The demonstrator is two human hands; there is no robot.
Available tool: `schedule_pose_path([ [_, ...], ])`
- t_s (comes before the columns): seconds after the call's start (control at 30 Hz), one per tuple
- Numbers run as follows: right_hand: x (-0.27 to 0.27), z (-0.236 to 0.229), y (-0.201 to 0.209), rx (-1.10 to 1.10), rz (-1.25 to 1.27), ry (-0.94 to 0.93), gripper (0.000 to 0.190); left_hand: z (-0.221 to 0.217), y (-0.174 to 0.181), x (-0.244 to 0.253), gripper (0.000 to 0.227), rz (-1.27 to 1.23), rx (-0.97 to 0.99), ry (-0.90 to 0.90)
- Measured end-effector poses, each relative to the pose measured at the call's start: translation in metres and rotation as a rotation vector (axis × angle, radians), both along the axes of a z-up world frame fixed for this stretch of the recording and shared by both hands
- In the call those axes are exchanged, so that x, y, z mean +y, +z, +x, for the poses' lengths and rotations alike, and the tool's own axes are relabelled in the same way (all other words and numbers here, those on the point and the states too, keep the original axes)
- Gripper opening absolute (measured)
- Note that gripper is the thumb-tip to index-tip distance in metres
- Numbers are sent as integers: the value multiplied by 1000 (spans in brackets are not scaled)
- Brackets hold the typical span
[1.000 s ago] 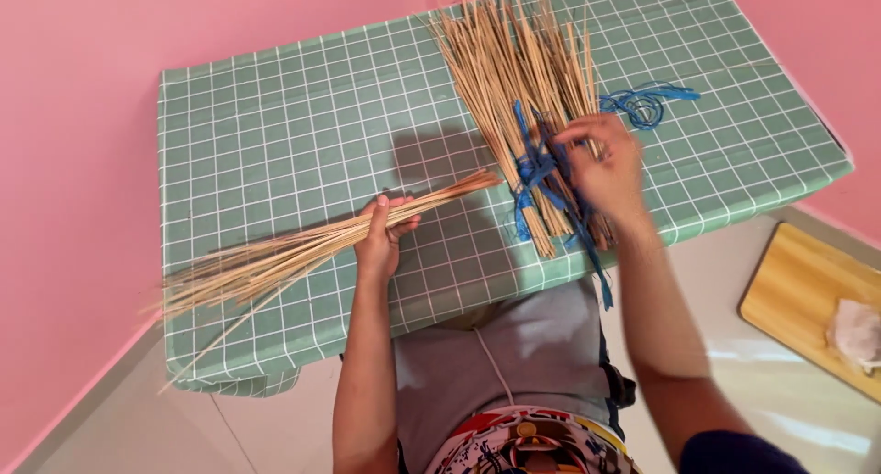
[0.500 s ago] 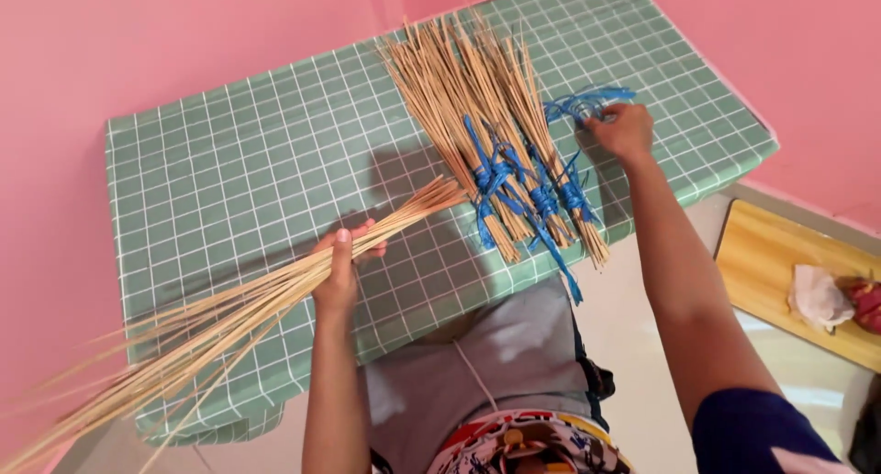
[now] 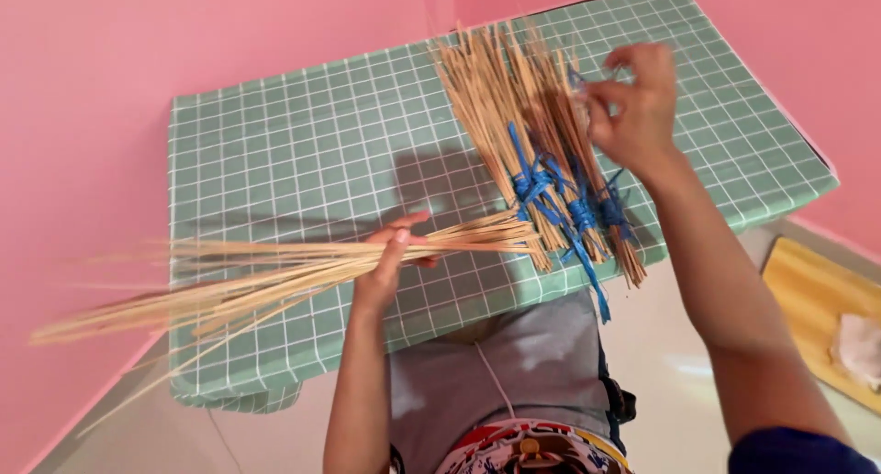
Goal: The person gathers thin bamboo sticks into small groups and ties them together with blue plastic string on a table.
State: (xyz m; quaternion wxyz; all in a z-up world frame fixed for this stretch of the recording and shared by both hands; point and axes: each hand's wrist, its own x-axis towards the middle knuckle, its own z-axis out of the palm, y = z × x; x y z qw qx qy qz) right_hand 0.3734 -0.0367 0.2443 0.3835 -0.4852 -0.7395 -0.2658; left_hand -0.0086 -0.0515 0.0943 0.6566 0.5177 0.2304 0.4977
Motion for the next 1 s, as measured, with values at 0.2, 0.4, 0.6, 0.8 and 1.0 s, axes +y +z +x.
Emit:
schedule_pose_path([
  [0.2, -7, -78, 19, -17, -350, 555, 21, 14, 33, 0, 39, 137, -75, -57],
  [0.4, 4, -119, 17, 47, -821, 628, 24, 28, 32, 6, 40, 78, 82, -124],
  [0.6, 15, -131, 3, -42, -645, 724, 22, 29, 9, 2, 31, -139, 3, -143],
  [0.8, 11, -128, -6, -81, -454, 382, 11, 12, 9, 2, 34, -6, -22, -93],
  [1.0, 24, -87, -29, -50, -295, 3, 14, -30, -9, -5, 39, 39, -30, 110],
])
